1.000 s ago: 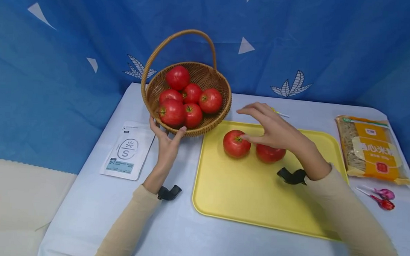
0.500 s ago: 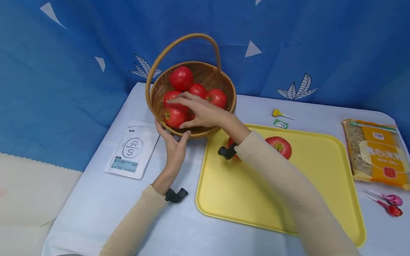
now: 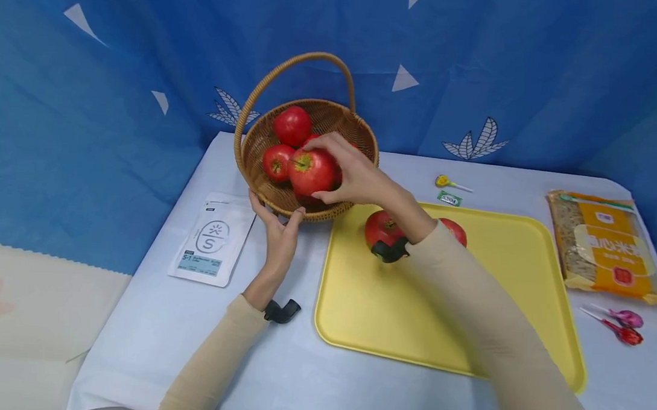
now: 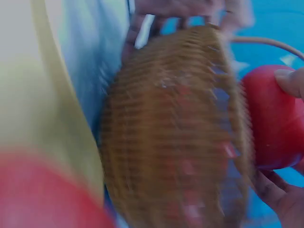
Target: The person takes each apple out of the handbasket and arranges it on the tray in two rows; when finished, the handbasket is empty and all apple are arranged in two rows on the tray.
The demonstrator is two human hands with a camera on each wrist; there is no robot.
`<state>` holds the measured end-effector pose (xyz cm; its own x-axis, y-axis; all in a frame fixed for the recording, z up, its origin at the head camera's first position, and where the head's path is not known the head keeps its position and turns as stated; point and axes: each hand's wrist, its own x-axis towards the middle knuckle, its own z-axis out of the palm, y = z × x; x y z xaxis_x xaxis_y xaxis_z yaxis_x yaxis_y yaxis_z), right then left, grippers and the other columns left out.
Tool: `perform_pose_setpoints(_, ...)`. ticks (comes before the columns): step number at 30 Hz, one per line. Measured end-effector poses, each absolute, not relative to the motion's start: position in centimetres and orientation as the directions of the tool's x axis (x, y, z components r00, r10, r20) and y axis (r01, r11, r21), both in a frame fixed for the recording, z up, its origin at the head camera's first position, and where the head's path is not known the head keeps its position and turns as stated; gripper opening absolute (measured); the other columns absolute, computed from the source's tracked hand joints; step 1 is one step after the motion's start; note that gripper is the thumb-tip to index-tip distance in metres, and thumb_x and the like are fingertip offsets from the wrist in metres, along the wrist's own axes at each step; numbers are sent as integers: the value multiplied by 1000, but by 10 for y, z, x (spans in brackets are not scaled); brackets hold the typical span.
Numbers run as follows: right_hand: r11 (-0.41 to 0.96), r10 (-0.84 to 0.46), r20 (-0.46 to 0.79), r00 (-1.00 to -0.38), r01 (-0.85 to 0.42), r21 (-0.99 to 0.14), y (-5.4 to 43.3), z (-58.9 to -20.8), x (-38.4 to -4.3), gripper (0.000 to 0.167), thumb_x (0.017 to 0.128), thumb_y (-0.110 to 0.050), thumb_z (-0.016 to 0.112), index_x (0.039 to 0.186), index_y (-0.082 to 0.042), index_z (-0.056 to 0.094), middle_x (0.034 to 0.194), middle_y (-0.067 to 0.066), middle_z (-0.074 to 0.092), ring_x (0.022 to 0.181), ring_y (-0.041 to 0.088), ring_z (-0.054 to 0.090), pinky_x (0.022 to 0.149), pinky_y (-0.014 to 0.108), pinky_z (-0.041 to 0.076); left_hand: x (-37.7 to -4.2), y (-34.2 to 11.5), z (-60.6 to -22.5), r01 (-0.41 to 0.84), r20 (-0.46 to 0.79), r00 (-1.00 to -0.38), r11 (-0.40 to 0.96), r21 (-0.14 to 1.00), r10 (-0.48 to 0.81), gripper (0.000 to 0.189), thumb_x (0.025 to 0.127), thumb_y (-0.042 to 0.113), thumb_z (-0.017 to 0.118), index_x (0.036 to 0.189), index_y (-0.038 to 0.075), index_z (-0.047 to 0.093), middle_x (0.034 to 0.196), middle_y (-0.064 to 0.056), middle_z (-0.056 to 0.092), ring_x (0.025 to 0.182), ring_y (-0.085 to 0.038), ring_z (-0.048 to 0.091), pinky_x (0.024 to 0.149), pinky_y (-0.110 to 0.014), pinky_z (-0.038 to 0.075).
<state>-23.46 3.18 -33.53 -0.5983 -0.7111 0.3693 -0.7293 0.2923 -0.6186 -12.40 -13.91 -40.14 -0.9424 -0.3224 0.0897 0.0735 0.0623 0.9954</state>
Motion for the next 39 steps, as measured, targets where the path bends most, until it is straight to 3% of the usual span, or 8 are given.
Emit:
perform_pose_setpoints(7,396,-531,397,-749,-633,-665,136,-325,-204,87,66,-11,89,142,-17,47,133,8,43,120,17,47,88,30,54,-134,-147,-419,121,136,-931,64,991,-339,104,91,7,61,153,22,-20,163,-6,-15,152,-21,-1,121,-40,13)
perform_pose_setpoints(12,576,-369,313,-875,-479,-662,213,-339,-177,95,61,-3,90,141,-7,40,135,13,45,112,21,49,84,3,40,-134,-147,-421,141,155,-928,67,988,-338,103,91,9,61,154,23,-20,163,-6,-13,152,-22,2,121,-41,15)
perform_pose_setpoints(16,679,-236,194,-952,-304,-668,262,-361,-156,97,62,-1,89,141,-1,33,134,21,42,107,26,45,76,-4,33,-133,-147,-421,139,157,-928,76,987,-339,104,91,11,62,154,23,-19,163,-7,-13,152,-21,1,121,-40,13)
perform_pose_setpoints(23,745,-266,25,-964,-221,-629,302,-402,-137,100,63,-6,90,139,3,27,132,29,39,113,47,42,72,-3,28,-134,-148,-420,124,143,-929,78,989,-341,103,91,16,62,154,24,-19,164,-5,-13,152,-19,0,121,-39,12)
perform_pose_setpoints(30,718,-377,113,-919,-367,-591,300,-415,-134,100,62,-5,91,142,1,31,131,25,40,116,42,41,81,-3,27,-134,-149,-421,145,156,-928,57,988,-339,103,91,10,61,154,23,-19,164,-7,-13,152,-21,0,121,-40,12)
perform_pose_setpoints(32,734,-383,111,-917,-375,-567,296,-409,-136,100,63,-9,91,143,-1,31,132,25,39,115,41,42,83,4,39,-134,-148,-421,152,161,-927,53,987,-339,103,91,9,61,154,23,-19,164,-7,-13,152,-21,0,121,-40,12)
perform_pose_setpoints(35,745,-383,107,-917,-376,-552,279,-391,-144,102,66,-14,90,148,-7,29,139,25,35,121,43,40,90,39,54,-134,-147,-420,146,154,-928,50,988,-338,103,91,9,61,154,23,-19,163,-6,-13,152,-20,-1,121,-40,11)
perform_pose_setpoints(39,672,-472,194,-860,-493,-552,234,-361,-169,100,67,-14,90,149,-12,33,147,20,32,132,40,36,94,69,40,-135,-147,-419,137,144,-928,47,990,-344,103,91,8,61,154,24,-19,163,-4,-14,152,-19,-2,121,-38,11)
